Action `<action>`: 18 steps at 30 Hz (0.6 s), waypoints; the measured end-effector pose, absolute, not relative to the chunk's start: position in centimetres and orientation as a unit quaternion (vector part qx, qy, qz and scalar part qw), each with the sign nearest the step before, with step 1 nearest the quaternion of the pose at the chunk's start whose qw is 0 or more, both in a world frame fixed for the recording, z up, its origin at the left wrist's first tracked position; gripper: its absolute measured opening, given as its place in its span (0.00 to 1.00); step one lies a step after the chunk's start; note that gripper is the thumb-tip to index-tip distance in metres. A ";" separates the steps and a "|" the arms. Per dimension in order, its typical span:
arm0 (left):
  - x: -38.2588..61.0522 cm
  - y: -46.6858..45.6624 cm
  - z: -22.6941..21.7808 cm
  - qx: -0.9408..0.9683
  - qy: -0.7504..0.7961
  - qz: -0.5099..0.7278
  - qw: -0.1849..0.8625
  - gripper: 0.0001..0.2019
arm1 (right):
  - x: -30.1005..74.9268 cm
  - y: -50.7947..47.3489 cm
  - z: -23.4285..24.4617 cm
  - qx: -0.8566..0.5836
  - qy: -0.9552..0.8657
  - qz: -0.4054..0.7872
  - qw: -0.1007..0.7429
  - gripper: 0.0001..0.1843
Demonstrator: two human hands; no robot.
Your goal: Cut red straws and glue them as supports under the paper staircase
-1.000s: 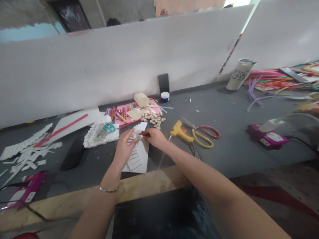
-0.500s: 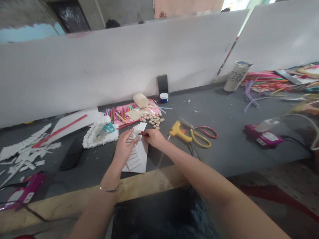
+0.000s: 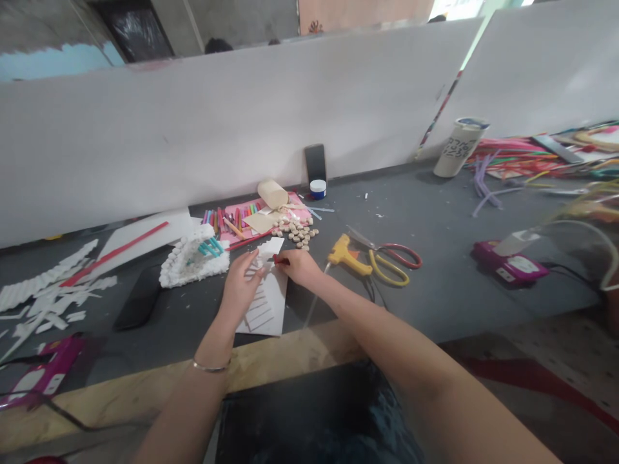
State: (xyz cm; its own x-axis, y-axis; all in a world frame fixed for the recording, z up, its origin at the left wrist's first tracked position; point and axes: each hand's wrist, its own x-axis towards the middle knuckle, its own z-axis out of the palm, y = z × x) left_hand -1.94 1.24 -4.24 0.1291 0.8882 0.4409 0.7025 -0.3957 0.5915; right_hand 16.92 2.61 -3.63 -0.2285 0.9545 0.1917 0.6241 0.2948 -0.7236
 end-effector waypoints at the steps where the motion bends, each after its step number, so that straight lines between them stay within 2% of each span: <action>1: -1.9 1.2 -4.2 0.743 0.535 0.384 0.120 0.21 | 16.9 2.6 -3.6 -0.535 -0.738 0.261 0.317 0.05; 4: -1.9 1.1 -4.1 0.743 0.535 0.384 0.121 0.22 | 16.8 2.4 -3.4 -0.543 -0.731 0.263 0.318 0.04; 14: -2.1 1.3 -3.9 0.737 0.538 0.389 0.126 0.24 | 16.9 2.2 -3.1 -0.549 -0.720 0.270 0.327 0.10; 18: -2.0 1.5 -3.7 0.740 0.534 0.391 0.117 0.25 | 17.0 2.1 -2.9 -0.543 -0.722 0.264 0.338 0.06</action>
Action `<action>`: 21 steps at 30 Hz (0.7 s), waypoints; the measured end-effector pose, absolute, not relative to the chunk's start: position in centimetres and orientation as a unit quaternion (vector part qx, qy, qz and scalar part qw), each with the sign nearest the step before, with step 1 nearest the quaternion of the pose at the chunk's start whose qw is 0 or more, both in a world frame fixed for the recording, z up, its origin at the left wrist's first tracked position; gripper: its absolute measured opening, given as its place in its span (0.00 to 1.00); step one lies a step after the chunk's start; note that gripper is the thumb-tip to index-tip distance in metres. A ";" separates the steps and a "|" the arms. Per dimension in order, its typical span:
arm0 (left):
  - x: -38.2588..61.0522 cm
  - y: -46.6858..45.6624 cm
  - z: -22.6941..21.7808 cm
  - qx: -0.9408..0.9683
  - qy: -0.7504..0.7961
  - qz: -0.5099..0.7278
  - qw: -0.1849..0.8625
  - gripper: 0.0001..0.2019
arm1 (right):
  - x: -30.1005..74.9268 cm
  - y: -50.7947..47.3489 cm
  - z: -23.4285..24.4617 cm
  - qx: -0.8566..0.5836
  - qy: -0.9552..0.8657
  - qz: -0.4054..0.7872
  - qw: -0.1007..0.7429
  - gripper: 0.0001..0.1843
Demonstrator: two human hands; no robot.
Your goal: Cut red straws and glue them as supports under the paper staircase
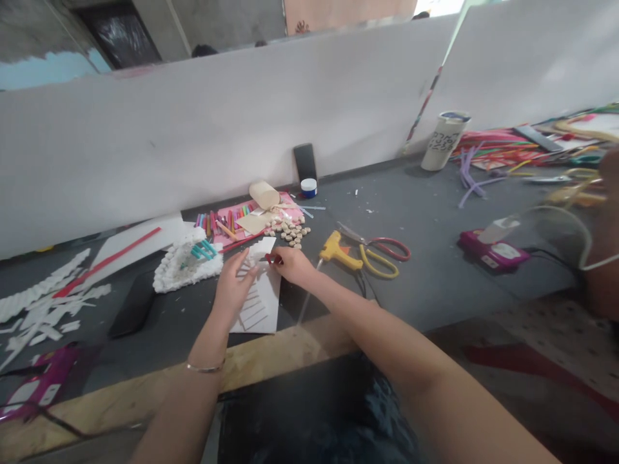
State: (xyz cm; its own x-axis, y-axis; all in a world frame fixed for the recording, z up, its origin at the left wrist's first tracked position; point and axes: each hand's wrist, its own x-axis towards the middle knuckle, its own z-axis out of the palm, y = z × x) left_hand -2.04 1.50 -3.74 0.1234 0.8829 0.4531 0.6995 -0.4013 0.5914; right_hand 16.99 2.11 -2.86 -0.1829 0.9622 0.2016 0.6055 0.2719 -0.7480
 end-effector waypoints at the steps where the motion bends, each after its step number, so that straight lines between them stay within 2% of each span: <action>1: -2.0 1.6 -3.7 0.743 0.533 0.389 0.114 0.25 | 17.0 2.1 -2.8 -0.541 -0.723 0.261 0.342 0.04; 3: -2.1 1.7 -3.7 0.748 0.529 0.386 0.108 0.24 | 17.0 2.1 -2.6 -0.536 -0.725 0.254 0.350 0.02; 8: -2.1 1.6 -3.7 0.749 0.527 0.387 0.107 0.21 | 16.7 2.1 -2.4 -0.526 -0.725 0.254 0.365 0.06; 15: -1.7 1.5 -3.7 0.740 0.529 0.400 0.111 0.21 | 17.0 1.0 -2.4 -0.519 -0.719 0.288 0.363 0.06; 21: -1.0 -1.4 -0.6 0.723 0.554 0.412 0.032 0.22 | 17.8 -2.4 -0.8 -0.494 -0.722 0.308 0.373 0.06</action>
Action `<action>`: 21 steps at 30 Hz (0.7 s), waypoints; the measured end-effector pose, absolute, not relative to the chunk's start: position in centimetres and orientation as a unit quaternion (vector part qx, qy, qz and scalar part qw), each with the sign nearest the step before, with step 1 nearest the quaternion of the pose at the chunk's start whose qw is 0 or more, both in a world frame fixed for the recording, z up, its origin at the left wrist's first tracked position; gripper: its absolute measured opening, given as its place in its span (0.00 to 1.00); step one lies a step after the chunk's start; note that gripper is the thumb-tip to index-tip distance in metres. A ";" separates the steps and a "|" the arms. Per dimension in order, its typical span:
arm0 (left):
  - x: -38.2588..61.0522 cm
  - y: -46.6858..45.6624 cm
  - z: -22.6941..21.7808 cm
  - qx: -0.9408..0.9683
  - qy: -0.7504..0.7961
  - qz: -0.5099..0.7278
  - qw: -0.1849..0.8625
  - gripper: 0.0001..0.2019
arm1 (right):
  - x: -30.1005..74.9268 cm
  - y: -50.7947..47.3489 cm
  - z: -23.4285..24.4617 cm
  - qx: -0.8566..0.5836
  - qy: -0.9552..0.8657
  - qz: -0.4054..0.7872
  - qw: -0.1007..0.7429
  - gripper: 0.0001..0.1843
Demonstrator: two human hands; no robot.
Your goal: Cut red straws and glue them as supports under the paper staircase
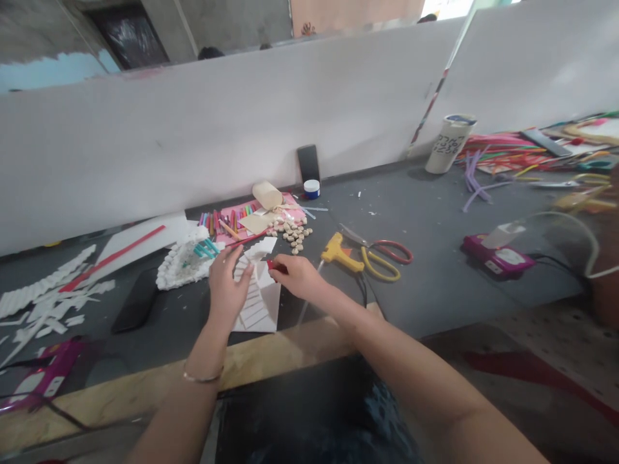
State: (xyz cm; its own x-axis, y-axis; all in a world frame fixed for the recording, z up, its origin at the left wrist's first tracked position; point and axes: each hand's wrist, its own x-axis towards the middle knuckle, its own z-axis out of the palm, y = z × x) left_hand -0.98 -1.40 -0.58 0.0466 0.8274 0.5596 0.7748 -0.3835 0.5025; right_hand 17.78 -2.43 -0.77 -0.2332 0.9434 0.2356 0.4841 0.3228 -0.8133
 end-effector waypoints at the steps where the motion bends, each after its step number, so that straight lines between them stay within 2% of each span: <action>1: -0.8 -2.3 0.1 0.730 0.539 0.417 0.043 0.21 | 17.8 -3.2 -0.4 -0.488 -0.722 0.311 0.379 0.06; 5: 0.1 -5.6 2.0 0.740 0.483 0.407 0.229 0.14 | 17.6 -6.0 1.1 -0.476 -0.720 0.319 0.392 0.06; 7: 0.5 -6.7 2.2 0.726 0.466 0.415 0.288 0.11 | 17.6 -7.2 1.7 -0.471 -0.717 0.331 0.392 0.07; 13: 1.1 -8.5 2.3 0.674 0.460 0.460 0.350 0.08 | 17.8 -9.3 2.6 -0.492 -0.680 0.377 0.392 0.08; 21: 1.6 -10.0 2.1 0.635 0.470 0.468 0.396 0.08 | 17.8 -10.5 2.9 -0.544 -0.698 0.304 0.353 0.11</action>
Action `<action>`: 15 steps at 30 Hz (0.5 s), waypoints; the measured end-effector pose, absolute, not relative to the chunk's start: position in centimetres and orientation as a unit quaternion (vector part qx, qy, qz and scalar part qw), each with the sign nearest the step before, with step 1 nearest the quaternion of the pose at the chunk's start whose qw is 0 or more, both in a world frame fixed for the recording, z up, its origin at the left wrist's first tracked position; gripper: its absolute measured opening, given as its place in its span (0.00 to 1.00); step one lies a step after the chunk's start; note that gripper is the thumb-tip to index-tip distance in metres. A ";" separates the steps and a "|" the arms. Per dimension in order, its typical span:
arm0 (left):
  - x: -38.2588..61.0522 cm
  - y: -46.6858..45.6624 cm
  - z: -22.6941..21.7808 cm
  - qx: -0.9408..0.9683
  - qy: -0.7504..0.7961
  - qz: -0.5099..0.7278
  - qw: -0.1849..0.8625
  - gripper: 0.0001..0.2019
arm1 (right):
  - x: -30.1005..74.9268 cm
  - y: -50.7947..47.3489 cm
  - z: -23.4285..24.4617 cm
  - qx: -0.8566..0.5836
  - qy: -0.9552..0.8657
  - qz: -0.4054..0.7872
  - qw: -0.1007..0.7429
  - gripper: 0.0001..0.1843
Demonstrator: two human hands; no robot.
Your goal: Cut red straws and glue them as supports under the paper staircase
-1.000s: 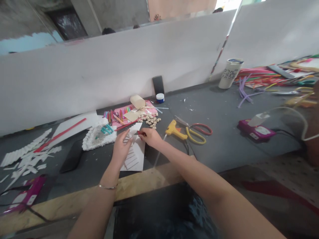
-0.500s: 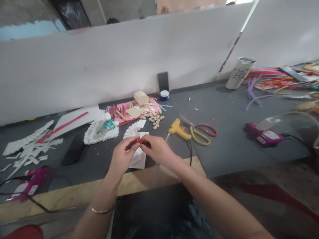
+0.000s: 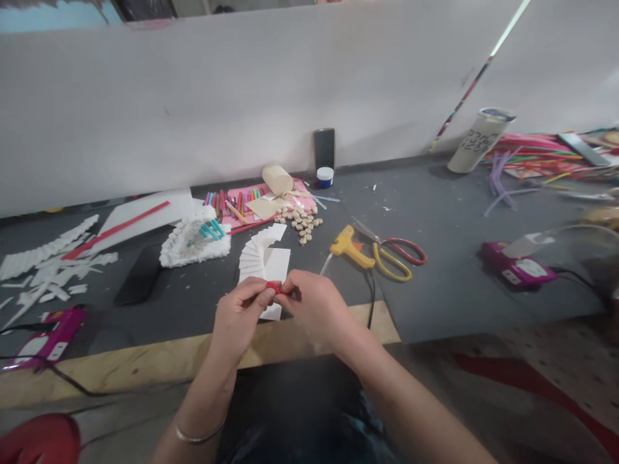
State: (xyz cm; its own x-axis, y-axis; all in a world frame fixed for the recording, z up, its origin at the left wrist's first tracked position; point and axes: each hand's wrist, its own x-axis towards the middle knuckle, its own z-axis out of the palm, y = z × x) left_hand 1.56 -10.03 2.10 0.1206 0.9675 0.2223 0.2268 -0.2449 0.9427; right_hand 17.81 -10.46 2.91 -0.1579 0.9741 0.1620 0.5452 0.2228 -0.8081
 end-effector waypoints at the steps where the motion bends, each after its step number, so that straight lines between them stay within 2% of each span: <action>1: 1.6 -10.1 2.0 0.633 0.471 0.468 0.398 0.09 | 17.7 -10.6 2.9 -0.549 -0.704 0.286 0.347 0.12; 9: 2.3 -11.0 0.6 0.600 0.483 0.485 0.415 0.07 | 16.9 -11.2 2.0 -0.572 -0.732 0.169 0.330 0.13; 11: 2.4 -11.1 0.6 0.596 0.486 0.484 0.417 0.08 | 17.0 -11.4 2.2 -0.582 -0.723 0.182 0.324 0.12; 15: 2.4 -11.1 1.2 0.584 0.489 0.473 0.442 0.10 | 18.0 -11.8 3.3 -0.600 -0.672 0.291 0.323 0.06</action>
